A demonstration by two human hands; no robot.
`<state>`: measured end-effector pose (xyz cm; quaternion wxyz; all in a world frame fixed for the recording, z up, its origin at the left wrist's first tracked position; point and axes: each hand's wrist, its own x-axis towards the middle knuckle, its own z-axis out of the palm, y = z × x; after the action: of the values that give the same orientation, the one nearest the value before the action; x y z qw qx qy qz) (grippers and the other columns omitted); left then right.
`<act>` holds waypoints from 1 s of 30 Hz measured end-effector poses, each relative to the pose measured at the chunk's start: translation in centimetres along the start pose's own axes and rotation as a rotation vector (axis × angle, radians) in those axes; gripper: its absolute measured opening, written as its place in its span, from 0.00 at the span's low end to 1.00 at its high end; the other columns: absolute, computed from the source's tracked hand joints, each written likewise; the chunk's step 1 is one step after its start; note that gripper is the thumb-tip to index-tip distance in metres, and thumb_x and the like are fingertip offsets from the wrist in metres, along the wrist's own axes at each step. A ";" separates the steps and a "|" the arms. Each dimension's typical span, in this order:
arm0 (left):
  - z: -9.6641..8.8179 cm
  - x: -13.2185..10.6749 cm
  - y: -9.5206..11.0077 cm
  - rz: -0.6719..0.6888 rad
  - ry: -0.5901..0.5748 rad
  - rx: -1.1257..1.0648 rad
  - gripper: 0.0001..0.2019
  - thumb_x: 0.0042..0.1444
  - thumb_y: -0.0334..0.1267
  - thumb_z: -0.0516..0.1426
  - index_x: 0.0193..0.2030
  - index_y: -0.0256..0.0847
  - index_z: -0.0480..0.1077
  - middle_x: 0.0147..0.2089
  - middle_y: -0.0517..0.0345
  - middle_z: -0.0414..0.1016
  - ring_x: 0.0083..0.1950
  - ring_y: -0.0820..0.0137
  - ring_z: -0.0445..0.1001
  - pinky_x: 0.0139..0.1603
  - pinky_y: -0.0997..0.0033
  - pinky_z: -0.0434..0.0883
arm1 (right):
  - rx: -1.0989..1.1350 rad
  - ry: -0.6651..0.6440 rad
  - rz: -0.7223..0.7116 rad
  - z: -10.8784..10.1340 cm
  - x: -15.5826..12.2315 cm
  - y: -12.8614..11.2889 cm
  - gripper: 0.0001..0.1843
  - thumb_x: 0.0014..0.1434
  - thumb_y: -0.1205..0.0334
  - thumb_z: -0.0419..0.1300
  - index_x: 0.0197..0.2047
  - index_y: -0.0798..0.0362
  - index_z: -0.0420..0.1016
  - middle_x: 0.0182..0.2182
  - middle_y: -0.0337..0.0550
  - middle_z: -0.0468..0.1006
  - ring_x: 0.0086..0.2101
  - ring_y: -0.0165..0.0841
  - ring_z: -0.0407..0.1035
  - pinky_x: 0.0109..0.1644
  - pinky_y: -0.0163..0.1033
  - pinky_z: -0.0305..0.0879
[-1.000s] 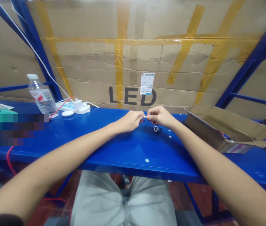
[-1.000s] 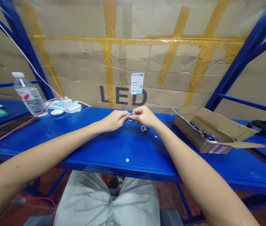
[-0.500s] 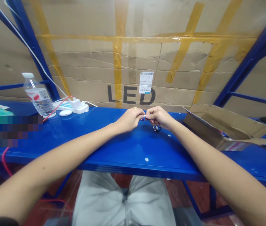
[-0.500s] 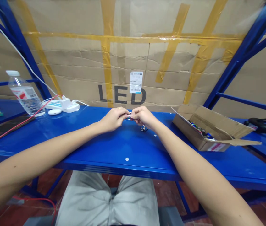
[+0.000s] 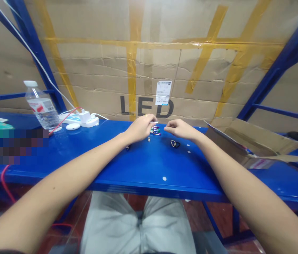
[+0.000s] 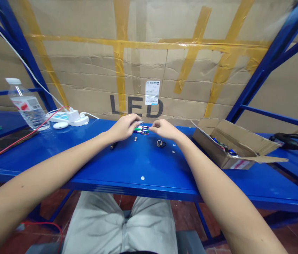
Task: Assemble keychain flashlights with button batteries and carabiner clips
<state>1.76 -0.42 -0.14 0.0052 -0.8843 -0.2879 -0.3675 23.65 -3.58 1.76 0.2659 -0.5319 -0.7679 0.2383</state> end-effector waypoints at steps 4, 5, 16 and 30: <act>-0.6 -0.2 -1.3 -0.093 -0.012 0.022 0.07 0.66 0.35 0.50 0.45 0.38 0.68 0.46 0.49 0.77 0.46 0.64 0.74 0.47 0.62 0.69 | -0.526 -0.146 0.121 -0.5 -0.1 0.1 0.11 0.54 0.56 0.64 0.27 0.54 0.74 0.27 0.44 0.77 0.29 0.34 0.68 0.31 0.37 0.58; -0.6 -0.2 -1.6 -0.101 -0.019 0.032 0.07 0.65 0.35 0.51 0.45 0.38 0.68 0.45 0.49 0.77 0.46 0.63 0.74 0.47 0.62 0.69 | -0.583 -0.190 0.156 -0.4 -0.1 0.2 0.10 0.54 0.56 0.64 0.28 0.54 0.75 0.28 0.44 0.78 0.29 0.35 0.69 0.31 0.38 0.58; -0.3 -0.3 -1.7 -0.044 -0.045 0.053 0.08 0.64 0.33 0.50 0.44 0.39 0.69 0.46 0.49 0.77 0.47 0.63 0.74 0.48 0.62 0.69 | -0.557 -0.280 0.011 1.8 0.0 0.5 0.04 0.53 0.66 0.60 0.32 0.54 0.77 0.33 0.46 0.81 0.30 0.35 0.71 0.33 0.37 0.60; 0.7 -0.6 -0.9 -0.035 -0.094 -0.046 0.08 0.64 0.33 0.51 0.44 0.40 0.71 0.45 0.52 0.79 0.47 0.63 0.76 0.48 0.63 0.70 | 0.187 0.080 -0.198 4.3 1.8 3.0 0.10 0.57 0.67 0.53 0.44 0.51 0.63 0.23 0.33 0.71 0.22 0.29 0.63 0.26 0.33 0.59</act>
<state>1.40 0.19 -1.29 -0.0350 -0.8953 -0.2947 -0.3323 22.35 -1.28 -3.17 0.3668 -0.4355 -0.7798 0.2600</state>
